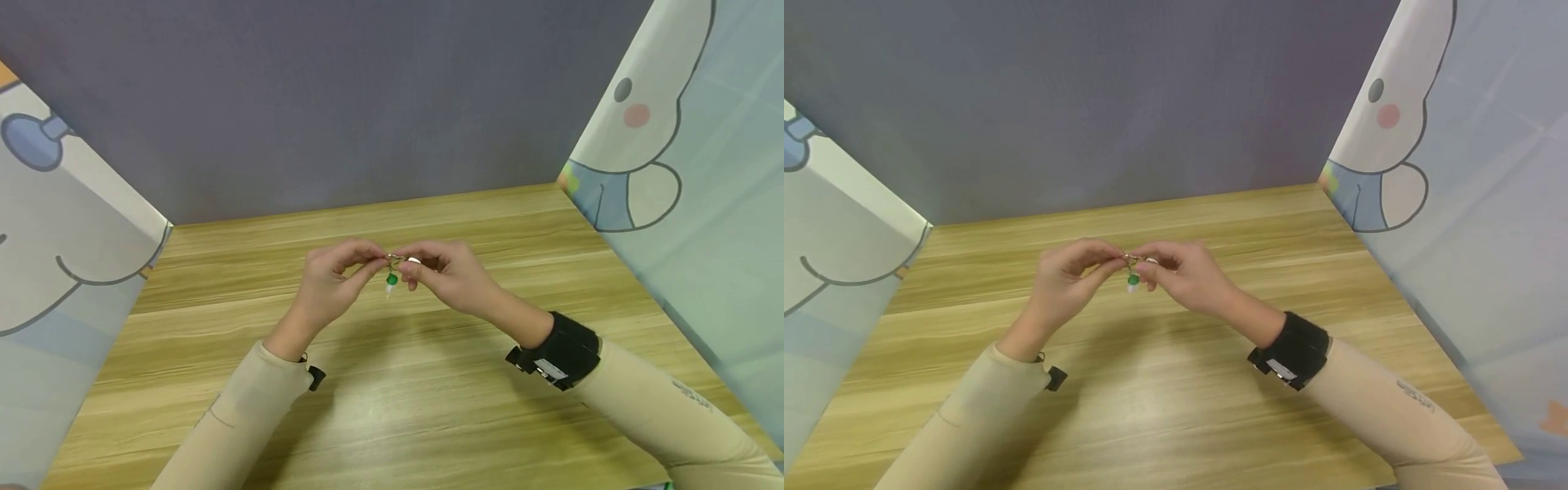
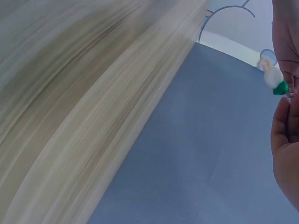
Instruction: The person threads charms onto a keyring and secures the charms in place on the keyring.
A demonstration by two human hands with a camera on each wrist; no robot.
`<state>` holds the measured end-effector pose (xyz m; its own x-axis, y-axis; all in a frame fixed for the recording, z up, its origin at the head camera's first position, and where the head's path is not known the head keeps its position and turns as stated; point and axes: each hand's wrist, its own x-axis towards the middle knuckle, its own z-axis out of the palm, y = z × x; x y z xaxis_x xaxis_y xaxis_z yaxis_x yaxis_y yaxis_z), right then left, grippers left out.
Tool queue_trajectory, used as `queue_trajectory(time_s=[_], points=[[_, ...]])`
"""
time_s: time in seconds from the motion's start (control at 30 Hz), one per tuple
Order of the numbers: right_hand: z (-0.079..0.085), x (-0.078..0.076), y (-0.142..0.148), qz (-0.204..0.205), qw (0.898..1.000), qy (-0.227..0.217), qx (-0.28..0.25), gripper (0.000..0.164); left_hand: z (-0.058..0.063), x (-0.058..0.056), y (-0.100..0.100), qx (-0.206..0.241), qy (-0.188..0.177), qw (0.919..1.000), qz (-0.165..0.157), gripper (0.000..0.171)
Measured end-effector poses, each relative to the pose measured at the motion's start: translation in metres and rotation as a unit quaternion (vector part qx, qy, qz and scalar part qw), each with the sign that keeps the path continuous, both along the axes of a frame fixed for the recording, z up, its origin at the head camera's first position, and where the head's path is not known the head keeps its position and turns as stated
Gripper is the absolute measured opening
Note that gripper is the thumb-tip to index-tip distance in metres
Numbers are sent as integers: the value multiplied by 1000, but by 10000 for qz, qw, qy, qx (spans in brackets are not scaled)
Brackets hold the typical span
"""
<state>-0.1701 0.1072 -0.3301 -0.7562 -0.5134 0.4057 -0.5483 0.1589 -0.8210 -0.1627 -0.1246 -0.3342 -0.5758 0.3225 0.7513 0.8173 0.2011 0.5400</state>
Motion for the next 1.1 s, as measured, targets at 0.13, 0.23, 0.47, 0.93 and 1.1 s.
queue_trajectory(time_s=[0.13,0.23,0.47,0.93,1.1], points=[[-2,1,-2,-32,9996,147,-232,10,-1,2,2,430,-446,9978,-238,20],[-5,1,-3,51,9986,371,-370,10,-2,3,4,615,-606,9958,-305,21],[-10,0,-6,206,9892,1355,-529,15,-1,5,6,789,-363,9957,-318,19],[-5,7,-6,82,9945,943,-438,13,5,8,10,-466,1419,9880,389,16],[-4,9,-7,-119,9981,561,-217,12,6,9,11,-518,1641,9836,545,17]])
